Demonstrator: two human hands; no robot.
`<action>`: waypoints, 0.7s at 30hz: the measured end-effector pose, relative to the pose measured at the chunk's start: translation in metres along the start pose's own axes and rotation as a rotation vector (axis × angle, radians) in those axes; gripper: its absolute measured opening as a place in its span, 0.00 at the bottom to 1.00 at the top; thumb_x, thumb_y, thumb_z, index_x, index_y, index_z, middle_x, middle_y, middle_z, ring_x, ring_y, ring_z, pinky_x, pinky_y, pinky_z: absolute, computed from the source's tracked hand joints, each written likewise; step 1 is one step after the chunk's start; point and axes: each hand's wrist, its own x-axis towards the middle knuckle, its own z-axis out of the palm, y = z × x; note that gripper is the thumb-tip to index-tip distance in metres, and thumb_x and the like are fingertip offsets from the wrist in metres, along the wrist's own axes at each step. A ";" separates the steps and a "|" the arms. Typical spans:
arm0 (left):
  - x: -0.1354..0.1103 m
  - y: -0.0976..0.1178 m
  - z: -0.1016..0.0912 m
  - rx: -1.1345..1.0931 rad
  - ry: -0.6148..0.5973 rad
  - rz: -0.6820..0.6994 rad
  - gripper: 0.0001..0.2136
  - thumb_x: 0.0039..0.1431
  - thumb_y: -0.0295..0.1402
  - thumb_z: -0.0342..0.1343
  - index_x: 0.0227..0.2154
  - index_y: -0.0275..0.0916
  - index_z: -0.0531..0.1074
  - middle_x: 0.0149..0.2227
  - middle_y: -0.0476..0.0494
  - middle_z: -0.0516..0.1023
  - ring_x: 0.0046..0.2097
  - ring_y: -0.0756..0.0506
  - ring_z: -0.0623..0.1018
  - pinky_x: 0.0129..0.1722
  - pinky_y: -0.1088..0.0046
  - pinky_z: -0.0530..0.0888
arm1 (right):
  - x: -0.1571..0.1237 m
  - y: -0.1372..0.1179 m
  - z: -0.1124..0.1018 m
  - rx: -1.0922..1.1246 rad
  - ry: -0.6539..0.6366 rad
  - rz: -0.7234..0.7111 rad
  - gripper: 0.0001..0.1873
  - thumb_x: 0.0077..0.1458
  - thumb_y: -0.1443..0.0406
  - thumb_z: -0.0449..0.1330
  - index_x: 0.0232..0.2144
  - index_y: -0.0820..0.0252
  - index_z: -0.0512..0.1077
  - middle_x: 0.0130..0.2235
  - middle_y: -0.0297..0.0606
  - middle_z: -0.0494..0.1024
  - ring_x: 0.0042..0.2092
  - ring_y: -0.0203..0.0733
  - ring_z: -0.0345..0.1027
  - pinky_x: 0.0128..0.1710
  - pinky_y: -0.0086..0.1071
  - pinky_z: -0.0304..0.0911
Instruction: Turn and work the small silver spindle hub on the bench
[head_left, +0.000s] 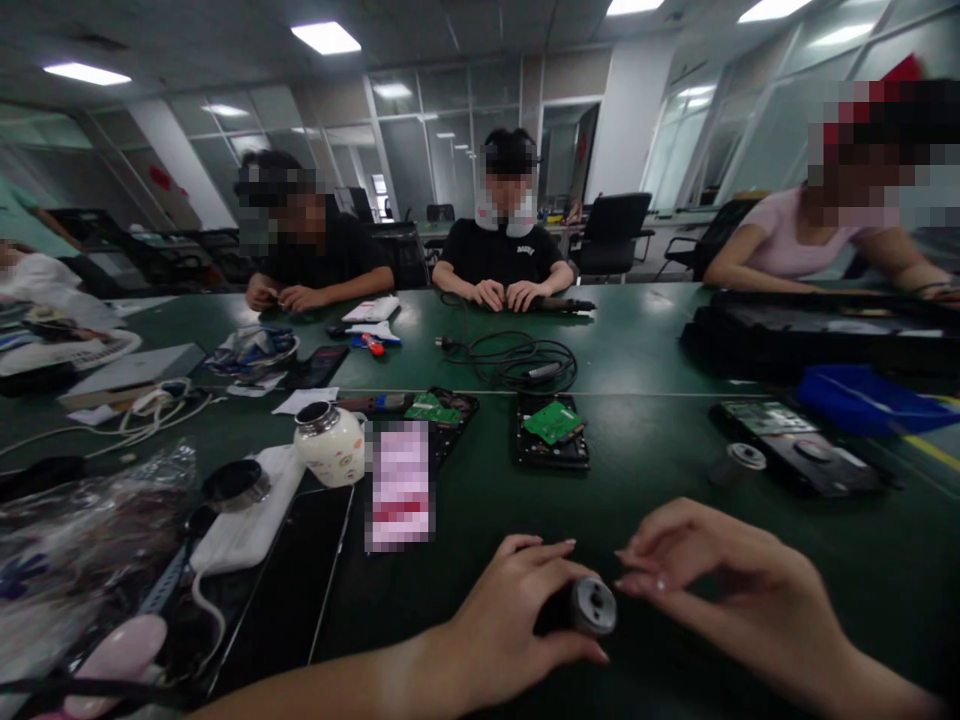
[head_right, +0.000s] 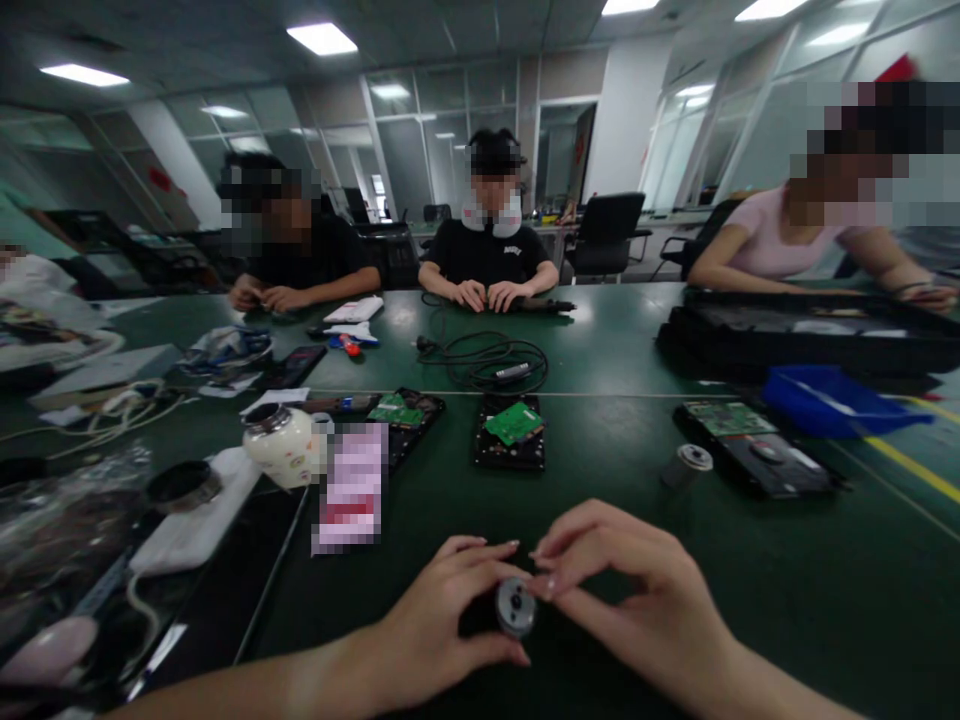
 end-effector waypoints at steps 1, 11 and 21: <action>0.000 0.001 -0.001 0.003 -0.007 -0.009 0.25 0.49 0.42 0.69 0.50 0.46 0.71 0.53 0.46 0.77 0.59 0.41 0.70 0.60 0.61 0.59 | -0.002 0.005 -0.008 -0.024 0.051 0.022 0.06 0.50 0.68 0.68 0.28 0.52 0.76 0.34 0.36 0.79 0.36 0.41 0.76 0.35 0.31 0.74; 0.000 0.004 -0.003 0.001 -0.023 -0.042 0.25 0.49 0.43 0.68 0.50 0.47 0.72 0.54 0.46 0.76 0.60 0.40 0.69 0.61 0.59 0.58 | -0.034 0.066 -0.019 -0.132 -0.094 0.334 0.08 0.55 0.60 0.64 0.30 0.59 0.77 0.36 0.43 0.79 0.40 0.45 0.75 0.40 0.37 0.73; 0.000 -0.001 0.001 0.004 -0.011 -0.013 0.22 0.50 0.42 0.68 0.47 0.44 0.73 0.51 0.46 0.78 0.59 0.41 0.70 0.60 0.62 0.59 | -0.006 0.000 0.020 0.074 -0.065 0.007 0.05 0.54 0.70 0.65 0.28 0.55 0.76 0.33 0.35 0.79 0.36 0.38 0.76 0.38 0.29 0.73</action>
